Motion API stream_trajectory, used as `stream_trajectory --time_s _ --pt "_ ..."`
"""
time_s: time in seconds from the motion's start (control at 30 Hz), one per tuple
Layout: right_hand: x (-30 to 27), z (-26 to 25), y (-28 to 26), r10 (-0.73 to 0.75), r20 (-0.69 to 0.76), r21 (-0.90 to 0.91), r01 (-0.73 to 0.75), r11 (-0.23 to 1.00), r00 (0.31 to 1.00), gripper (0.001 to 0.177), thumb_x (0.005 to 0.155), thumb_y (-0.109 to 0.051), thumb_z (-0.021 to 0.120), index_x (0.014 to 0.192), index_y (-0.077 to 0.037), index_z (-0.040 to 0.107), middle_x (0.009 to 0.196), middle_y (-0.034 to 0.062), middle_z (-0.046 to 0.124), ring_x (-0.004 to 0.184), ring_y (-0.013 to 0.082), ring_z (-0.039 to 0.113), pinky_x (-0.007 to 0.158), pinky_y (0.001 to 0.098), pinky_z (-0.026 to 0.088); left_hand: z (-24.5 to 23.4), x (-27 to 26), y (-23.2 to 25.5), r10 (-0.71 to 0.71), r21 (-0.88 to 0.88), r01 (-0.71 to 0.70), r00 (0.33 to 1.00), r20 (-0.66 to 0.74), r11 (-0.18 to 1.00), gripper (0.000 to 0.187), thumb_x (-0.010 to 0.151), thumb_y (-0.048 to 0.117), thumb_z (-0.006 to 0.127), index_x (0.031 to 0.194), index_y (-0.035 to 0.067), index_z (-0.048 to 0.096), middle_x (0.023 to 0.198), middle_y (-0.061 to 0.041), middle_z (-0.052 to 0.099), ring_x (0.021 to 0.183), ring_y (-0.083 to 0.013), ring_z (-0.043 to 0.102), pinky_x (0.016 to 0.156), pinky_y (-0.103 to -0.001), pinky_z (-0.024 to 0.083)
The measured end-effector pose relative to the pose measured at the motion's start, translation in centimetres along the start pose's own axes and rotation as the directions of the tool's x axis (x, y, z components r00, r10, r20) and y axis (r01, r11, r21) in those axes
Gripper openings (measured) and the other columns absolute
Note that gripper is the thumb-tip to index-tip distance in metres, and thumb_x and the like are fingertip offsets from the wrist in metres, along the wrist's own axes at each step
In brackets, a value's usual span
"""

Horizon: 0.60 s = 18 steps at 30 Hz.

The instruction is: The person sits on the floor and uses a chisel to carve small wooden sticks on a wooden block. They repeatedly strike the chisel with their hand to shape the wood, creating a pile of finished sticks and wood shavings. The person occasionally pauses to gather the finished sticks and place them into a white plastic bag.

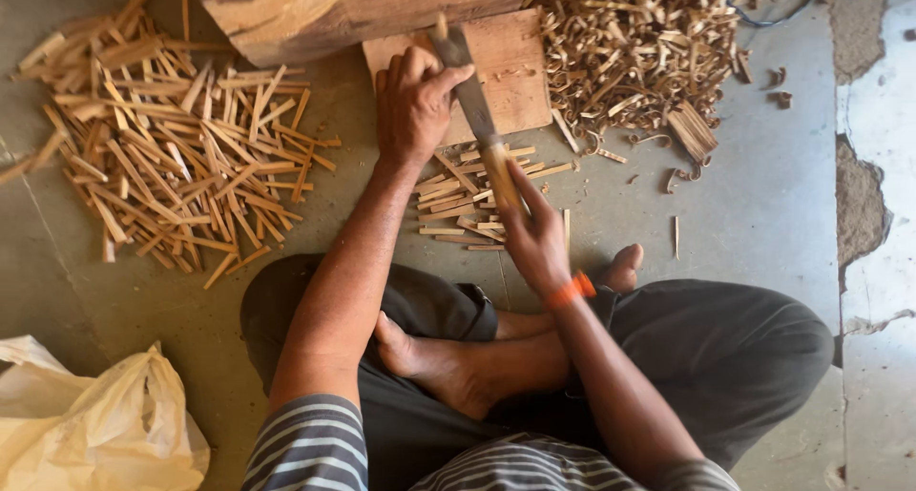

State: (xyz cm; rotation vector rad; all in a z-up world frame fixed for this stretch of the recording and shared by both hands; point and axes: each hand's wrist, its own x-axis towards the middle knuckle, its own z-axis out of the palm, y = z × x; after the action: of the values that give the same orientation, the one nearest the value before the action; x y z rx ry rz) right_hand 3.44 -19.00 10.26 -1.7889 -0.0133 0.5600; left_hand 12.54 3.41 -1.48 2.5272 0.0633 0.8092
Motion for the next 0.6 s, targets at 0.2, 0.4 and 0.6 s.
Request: stream_trajectory --time_s 0.2,0.4,0.6 --pt "-4.0 -1.5 -0.1 0.068 -0.017 -0.052 -0.069 0.996 0.998 0.057 0.100 -0.019 0.059 0.155 -0.015 0.046 0.081 -0.0051 0.061 0.060 0.0018 0.047 0.052 0.0195 0.042 -2.9 1.1 1.8 -0.050 -0.017 0.051 0.998 0.038 0.999 0.031 0.083 0.010 0.085 0.103 0.034 0.081 0.090 0.003 0.055 0.086 -0.0180 0.055 0.072 -0.037 0.043" --pt "-0.2 -0.1 -0.4 0.038 -0.039 -0.163 -0.044 0.986 0.999 0.056 0.103 -0.023 0.061 0.157 -0.016 0.050 0.076 -0.0010 0.055 0.059 0.0029 0.043 0.051 0.0213 0.039 -3.3 1.4 1.9 -0.040 -0.060 0.040 0.999 0.004 0.997 0.030 0.081 0.012 0.085 0.107 0.027 0.080 0.093 0.001 0.058 0.090 -0.0195 0.058 0.077 -0.039 0.045" --pt "-2.4 -3.5 1.2 0.039 -0.007 0.145 -0.038 0.989 0.999 0.061 0.103 -0.023 0.059 0.160 -0.014 0.040 0.082 -0.0024 0.061 0.055 0.0011 0.046 0.047 0.0191 0.038 -2.5 0.9 0.4 -0.071 -0.273 0.045 0.994 -0.086 0.961 0.032 0.085 0.021 0.088 0.111 0.011 0.073 0.096 -0.002 0.068 0.091 -0.0171 0.062 0.081 -0.036 0.052"
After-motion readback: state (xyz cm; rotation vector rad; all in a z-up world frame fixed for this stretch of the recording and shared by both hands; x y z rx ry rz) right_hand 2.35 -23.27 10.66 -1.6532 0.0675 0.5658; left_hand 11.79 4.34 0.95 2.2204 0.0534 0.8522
